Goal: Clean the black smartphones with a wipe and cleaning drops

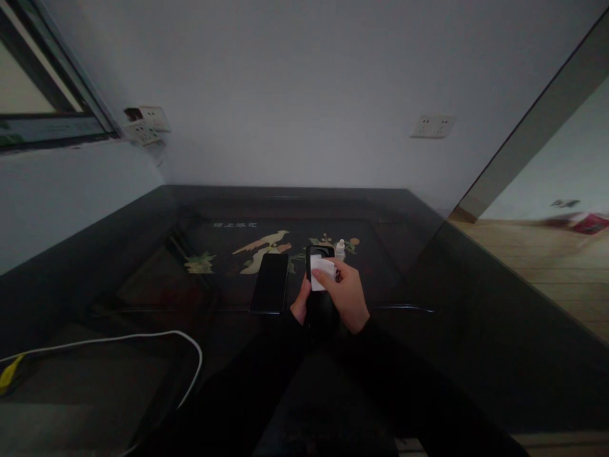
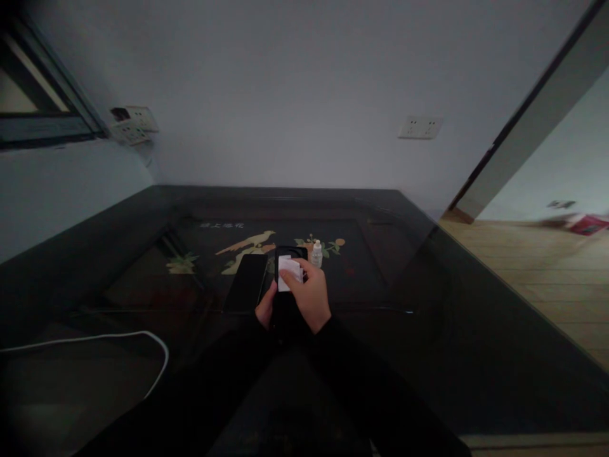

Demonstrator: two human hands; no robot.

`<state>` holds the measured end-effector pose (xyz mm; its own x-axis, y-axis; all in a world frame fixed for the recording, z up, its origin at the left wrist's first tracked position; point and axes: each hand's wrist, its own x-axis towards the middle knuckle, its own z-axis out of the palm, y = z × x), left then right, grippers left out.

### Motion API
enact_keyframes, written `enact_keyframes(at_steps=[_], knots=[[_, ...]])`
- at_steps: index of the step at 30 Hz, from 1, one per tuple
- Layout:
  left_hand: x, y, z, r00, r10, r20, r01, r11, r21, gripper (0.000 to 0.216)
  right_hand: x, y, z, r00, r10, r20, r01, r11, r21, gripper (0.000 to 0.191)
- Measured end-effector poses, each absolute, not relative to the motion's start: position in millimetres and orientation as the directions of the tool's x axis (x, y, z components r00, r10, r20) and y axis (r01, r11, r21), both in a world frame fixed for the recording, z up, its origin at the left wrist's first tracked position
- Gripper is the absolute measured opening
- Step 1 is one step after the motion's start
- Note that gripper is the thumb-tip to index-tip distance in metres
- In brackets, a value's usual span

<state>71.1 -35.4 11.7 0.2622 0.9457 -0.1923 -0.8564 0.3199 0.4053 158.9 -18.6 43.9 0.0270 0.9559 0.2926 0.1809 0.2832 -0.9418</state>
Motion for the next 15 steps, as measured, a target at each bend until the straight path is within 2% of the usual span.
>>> enact_keyframes(at_steps=[2,4,6,8,15], knots=[[64.6,-31.5,5.6,0.321,0.928,-0.191,-0.83,0.372,0.415,0.05,165.6,-28.4,40.5,-0.077,0.96,0.269,0.233,0.28,-0.931,0.02],[58.3,-27.5,3.3,0.396,0.892,-0.219,-0.789,0.452,0.416,0.059,175.3,-36.0,39.7,-0.242,0.933,0.265,0.274,0.328,-0.904,0.017],[53.6,-24.5,3.0,0.444,0.868,-0.221,-0.763,0.496,0.414,0.07,185.1,-39.9,41.6,-0.418,0.859,0.296,0.28,0.431,-0.858,0.013],[51.5,-23.4,2.1,0.467,0.861,-0.201,-0.753,0.506,0.42,0.07,191.6,-41.7,44.4,-0.554,0.767,0.325,0.258,0.529,-0.809,0.01],[54.1,-26.7,-5.7,0.438,0.871,-0.22,-0.716,0.487,0.501,0.062,190.0,-46.6,43.9,-0.746,0.583,0.323,0.176,0.64,-0.748,0.025]])
